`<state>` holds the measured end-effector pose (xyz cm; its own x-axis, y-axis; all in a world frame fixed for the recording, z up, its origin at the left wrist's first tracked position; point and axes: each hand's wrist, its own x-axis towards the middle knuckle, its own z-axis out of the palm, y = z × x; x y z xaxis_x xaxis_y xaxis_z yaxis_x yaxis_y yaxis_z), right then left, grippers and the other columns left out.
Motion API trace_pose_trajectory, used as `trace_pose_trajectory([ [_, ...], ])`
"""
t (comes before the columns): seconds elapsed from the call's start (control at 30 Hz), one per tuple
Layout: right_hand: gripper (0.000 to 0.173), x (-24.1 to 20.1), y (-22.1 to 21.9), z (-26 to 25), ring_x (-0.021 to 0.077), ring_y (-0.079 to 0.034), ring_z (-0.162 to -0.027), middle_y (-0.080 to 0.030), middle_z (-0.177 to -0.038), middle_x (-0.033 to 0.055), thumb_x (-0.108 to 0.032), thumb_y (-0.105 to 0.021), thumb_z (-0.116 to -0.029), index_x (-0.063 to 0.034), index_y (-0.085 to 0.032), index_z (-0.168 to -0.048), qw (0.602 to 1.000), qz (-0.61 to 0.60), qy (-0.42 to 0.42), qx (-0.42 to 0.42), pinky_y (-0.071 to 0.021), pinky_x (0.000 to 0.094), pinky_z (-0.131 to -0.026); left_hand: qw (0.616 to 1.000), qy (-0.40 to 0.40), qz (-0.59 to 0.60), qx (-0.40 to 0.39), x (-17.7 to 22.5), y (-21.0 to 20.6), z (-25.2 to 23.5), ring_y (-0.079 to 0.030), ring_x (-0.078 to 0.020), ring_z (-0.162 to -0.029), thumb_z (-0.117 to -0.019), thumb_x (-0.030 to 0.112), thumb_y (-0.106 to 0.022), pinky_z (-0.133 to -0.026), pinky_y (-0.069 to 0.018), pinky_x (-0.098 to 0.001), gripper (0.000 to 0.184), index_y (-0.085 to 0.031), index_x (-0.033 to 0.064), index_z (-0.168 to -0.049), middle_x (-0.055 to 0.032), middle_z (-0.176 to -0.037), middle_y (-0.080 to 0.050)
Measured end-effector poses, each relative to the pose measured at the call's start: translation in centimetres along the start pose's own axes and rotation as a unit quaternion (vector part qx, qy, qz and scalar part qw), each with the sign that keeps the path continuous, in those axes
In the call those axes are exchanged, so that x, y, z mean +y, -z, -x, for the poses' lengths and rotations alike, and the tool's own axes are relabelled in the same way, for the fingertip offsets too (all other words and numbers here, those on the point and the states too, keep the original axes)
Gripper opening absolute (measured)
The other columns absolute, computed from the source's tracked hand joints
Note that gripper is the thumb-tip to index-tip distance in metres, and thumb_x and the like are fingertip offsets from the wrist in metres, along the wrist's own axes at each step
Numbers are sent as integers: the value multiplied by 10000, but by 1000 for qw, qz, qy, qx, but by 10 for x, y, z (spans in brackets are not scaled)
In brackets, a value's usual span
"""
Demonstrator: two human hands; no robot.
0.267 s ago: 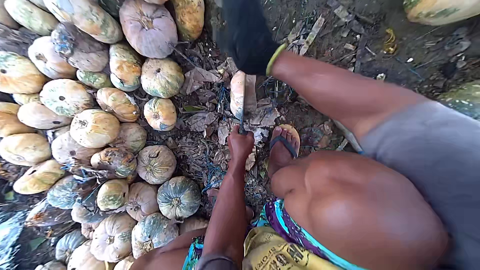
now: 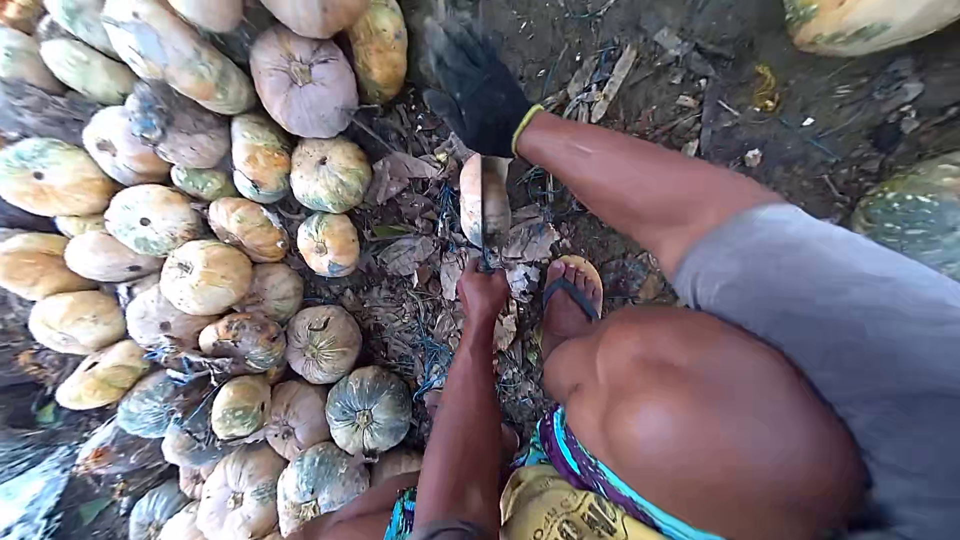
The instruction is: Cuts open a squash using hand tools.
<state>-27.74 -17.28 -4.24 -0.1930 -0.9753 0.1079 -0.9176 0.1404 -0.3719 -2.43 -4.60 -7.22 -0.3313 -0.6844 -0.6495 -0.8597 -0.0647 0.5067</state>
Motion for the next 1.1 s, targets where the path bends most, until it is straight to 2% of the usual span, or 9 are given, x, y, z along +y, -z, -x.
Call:
trace_pose_trajectory([
  [0.07,684,-5,12,-1,343,-147,-1587,-234,-1696,171,-473,-219,-1093,-15,-371,-1577,999,-11,-31,-29,-69,544,-1294,1000,-4,3,3,0,3,-6,-708,-299,-844,-858,188,-711,-773,-577,-552,328,-702,47,-1155,-150,-904,-717],
  [0.23,508,-10,20,42,387,-322,-1523,-419,-1578,259,-207,-271,-1105,79,-497,-1459,946,-162,-158,233,-259,493,-1270,999,-20,-35,-9,-6,2,-12,-714,-306,-855,-876,239,-693,-778,-568,-566,292,-704,64,-1110,-135,-896,-722],
  [0.33,536,-31,0,122,308,-366,-1512,-425,-1578,246,-239,-219,-1126,65,-413,-1523,894,-272,-316,167,-292,429,-1262,999,-11,-32,-14,-14,-6,-10,-707,-290,-834,-854,246,-683,-751,-566,-556,277,-694,85,-1080,-112,-870,-710],
  [0.4,481,-61,-18,161,213,-591,-1266,-610,-1373,148,-331,-281,-1131,-48,-518,-1440,800,-391,-445,92,-500,425,-1047,999,2,-44,-17,-6,-2,-5,-723,-308,-897,-862,258,-692,-794,-577,-567,373,-697,99,-1199,-133,-943,-734],
  [0.47,496,-70,-33,169,236,-593,-1275,-583,-1428,126,-388,-312,-1123,-131,-444,-1525,729,-486,-480,35,-507,485,-1046,997,-14,-77,-3,12,8,-4,-732,-319,-917,-882,279,-692,-810,-579,-558,418,-682,105,-1262,-146,-965,-743],
  [0.6,547,-45,-65,148,303,-587,-1298,-542,-1468,208,-344,-258,-1119,-37,-392,-1551,830,-386,-381,133,-527,530,-1023,994,-54,-94,4,34,18,-26,-732,-326,-932,-899,275,-698,-848,-574,-548,421,-678,75,-1269,-160,-970,-746],
  [0.7,610,-24,-19,95,226,-369,-1505,-396,-1612,177,-403,-196,-1122,-34,-368,-1577,789,-431,-407,165,-300,429,-1256,995,-79,-67,9,49,16,-62,-726,-324,-928,-878,259,-708,-836,-573,-557,400,-687,75,-1233,-161,-963,-738],
  [0.97,558,-39,-59,103,268,-285,-1553,-331,-1647,196,-318,-343,-1115,-6,-359,-1577,849,-356,-300,249,-254,420,-1283,997,-60,41,-14,5,16,-37,-685,-211,-771,-817,146,-740,-728,-582,-456,376,-683,28,-1170,-108,-876,-698],
  [1.1,464,-44,-61,146,301,-452,-1444,-517,-1489,244,-200,-325,-1104,67,-534,-1421,870,-345,-244,253,-347,425,-1231,999,-37,37,-7,-47,1,23,-659,-195,-722,-817,185,-722,-691,-556,-440,312,-694,29,-1086,-81,-811,-679],
])
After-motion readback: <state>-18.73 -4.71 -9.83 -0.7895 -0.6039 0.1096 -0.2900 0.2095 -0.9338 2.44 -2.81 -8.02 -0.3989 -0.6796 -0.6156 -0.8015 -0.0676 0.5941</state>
